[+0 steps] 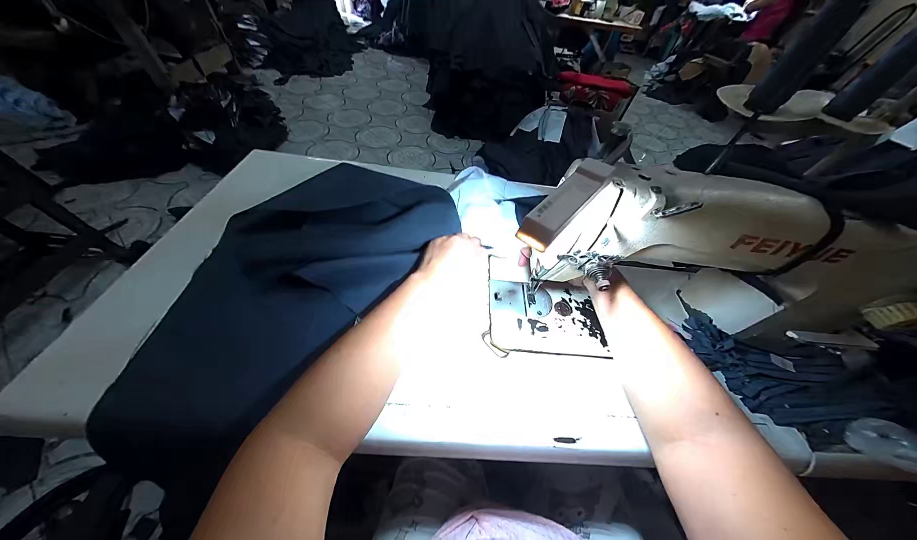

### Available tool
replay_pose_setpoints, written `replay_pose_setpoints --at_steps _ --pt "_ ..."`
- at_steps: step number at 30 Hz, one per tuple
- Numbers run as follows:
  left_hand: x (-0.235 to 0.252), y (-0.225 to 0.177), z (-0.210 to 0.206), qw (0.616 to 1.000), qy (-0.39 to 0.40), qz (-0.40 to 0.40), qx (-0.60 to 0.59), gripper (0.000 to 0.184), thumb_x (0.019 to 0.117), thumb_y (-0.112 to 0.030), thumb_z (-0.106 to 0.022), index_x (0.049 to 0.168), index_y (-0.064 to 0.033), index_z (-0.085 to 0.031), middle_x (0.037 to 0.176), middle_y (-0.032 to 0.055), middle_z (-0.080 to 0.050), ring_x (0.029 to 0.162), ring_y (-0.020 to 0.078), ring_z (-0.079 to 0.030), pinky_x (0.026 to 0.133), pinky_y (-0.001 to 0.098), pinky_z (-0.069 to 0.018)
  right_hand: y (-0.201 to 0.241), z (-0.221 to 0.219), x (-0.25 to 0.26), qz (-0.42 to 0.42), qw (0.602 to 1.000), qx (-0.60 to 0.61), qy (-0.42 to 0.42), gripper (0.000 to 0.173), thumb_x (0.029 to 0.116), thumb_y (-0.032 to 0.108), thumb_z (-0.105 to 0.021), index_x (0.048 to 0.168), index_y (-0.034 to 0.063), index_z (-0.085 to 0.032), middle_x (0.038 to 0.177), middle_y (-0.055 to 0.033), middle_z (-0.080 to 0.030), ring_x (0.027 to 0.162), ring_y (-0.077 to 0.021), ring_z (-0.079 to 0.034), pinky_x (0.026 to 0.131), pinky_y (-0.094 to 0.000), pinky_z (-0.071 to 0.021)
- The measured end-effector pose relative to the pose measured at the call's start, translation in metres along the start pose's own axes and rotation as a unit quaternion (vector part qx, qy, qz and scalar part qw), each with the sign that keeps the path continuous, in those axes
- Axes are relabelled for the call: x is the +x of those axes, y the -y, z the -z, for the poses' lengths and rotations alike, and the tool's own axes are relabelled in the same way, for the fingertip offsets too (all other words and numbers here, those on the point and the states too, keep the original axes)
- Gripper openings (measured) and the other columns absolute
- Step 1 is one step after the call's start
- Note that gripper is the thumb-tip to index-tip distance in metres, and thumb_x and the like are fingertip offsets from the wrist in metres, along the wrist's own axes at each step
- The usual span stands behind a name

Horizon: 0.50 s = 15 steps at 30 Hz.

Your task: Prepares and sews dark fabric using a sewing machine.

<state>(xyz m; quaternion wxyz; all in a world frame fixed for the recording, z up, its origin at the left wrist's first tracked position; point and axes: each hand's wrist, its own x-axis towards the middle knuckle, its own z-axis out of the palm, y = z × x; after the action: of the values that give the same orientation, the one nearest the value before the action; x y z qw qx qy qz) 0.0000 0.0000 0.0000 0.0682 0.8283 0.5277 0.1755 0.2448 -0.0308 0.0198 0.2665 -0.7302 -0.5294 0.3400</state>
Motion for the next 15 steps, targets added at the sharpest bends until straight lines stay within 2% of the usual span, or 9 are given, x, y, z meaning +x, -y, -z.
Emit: replay_pose_setpoints --at_steps 1,3,4,6,9,10,12,13,15 --pt "-0.002 0.005 -0.005 0.997 -0.004 -0.073 -0.006 0.033 0.1082 -0.022 -0.050 0.106 0.0026 -0.071 0.104 0.0251 -0.071 0.103 0.0429 -0.070 0.086 0.0606 -0.0532 -0.002 0.000 0.010 -0.028 0.997 0.073 0.018 0.032 0.1083 0.002 -0.043 0.136 -0.0135 -0.050 0.131 -0.0259 -0.059 0.118 -0.0231 -0.060 0.104 -0.0318 -0.0454" --pt "-0.009 0.005 0.000 0.987 0.038 -0.150 -0.051 0.033 0.1085 -0.022 -0.049 0.108 -0.0001 -0.073 0.100 0.0208 -0.073 0.099 0.0385 -0.071 0.088 0.0594 -0.0525 -0.024 0.003 0.044 -0.009 0.975 0.167 0.149 0.020 0.1091 0.005 -0.039 0.116 -0.0063 -0.054 0.094 -0.0104 -0.059 0.076 -0.0074 -0.057 0.070 -0.0197 -0.0503" --pt "-0.017 0.002 0.003 0.981 0.046 -0.174 -0.075 0.031 0.1078 -0.021 -0.050 0.107 -0.0005 -0.074 0.095 0.0196 -0.073 0.094 0.0367 -0.071 0.087 0.0587 -0.0526 -0.028 0.005 0.050 0.019 0.964 0.172 0.203 0.020 0.1075 0.005 -0.040 0.099 0.0012 -0.058 0.077 -0.0016 -0.060 0.058 -0.0001 -0.052 0.054 -0.0141 -0.0452" --pt "-0.036 0.004 0.000 0.972 0.010 -0.208 -0.105 0.028 0.1053 -0.019 -0.054 0.102 -0.0021 -0.075 0.090 0.0151 -0.073 0.090 0.0309 -0.072 0.085 0.0533 -0.0545 -0.027 0.008 0.046 0.058 0.941 0.186 0.277 0.032 0.1059 0.004 -0.034 0.084 0.0100 -0.057 0.062 0.0066 -0.055 0.043 0.0044 -0.038 0.042 -0.0109 -0.0323" --pt "-0.072 0.047 -0.018 0.958 -0.057 -0.214 -0.182 0.026 0.1021 -0.013 -0.054 0.103 0.0016 -0.075 0.110 0.0156 -0.071 0.111 0.0260 -0.066 0.103 0.0443 -0.0502 -0.026 0.002 0.036 0.040 0.948 0.241 0.203 0.034 0.1072 0.005 -0.032 0.077 0.0149 -0.045 0.055 0.0086 -0.041 0.041 0.0016 -0.032 0.041 -0.0131 -0.0284" --pt "-0.091 0.066 -0.014 0.969 -0.050 -0.170 -0.174 0.030 0.1041 -0.016 -0.051 0.112 0.0012 -0.074 0.125 0.0155 -0.069 0.123 0.0263 -0.062 0.109 0.0471 -0.0461 -0.024 0.001 0.032 0.030 0.960 0.228 0.159 0.030 0.1084 0.008 -0.034 0.081 0.0133 -0.046 0.055 0.0072 -0.041 0.042 0.0001 -0.034 0.041 -0.0145 -0.0301" --pt "-0.135 0.098 0.012 0.997 0.015 -0.001 -0.072 0.043 0.1107 -0.033 -0.041 0.145 -0.0145 -0.059 0.152 0.0082 -0.054 0.141 0.0281 -0.051 0.115 0.0601 -0.0358 -0.024 0.005 0.022 0.044 0.989 0.097 0.103 0.016 0.1091 0.011 -0.044 0.106 0.0027 -0.057 0.066 -0.0008 -0.051 0.048 -0.0051 -0.045 0.046 -0.0195 -0.0397" --pt "-0.159 0.109 0.024 0.995 0.033 0.090 -0.026 0.048 0.1115 -0.040 -0.037 0.151 -0.0187 -0.053 0.152 0.0111 -0.055 0.141 0.0334 -0.050 0.114 0.0659 -0.0340 -0.028 0.008 0.016 0.075 0.993 0.004 0.096 0.020 0.1088 0.015 -0.048 0.114 -0.0004 -0.060 0.072 -0.0045 -0.058 0.053 -0.0082 -0.050 0.051 -0.0240 -0.0448" --pt "-0.202 0.118 0.043 0.970 0.034 0.240 0.017 0.056 0.1103 -0.049 -0.035 0.150 -0.0141 -0.053 0.147 0.0218 -0.056 0.139 0.0445 -0.049 0.110 0.0736 -0.0308 -0.042 0.014 -0.009 0.172 0.974 -0.117 0.091 0.027 0.1072 0.018 -0.055 0.119 -0.0040 -0.066 0.092 -0.0164 -0.069 0.076 -0.0228 -0.065 0.074 -0.0428 -0.0549"
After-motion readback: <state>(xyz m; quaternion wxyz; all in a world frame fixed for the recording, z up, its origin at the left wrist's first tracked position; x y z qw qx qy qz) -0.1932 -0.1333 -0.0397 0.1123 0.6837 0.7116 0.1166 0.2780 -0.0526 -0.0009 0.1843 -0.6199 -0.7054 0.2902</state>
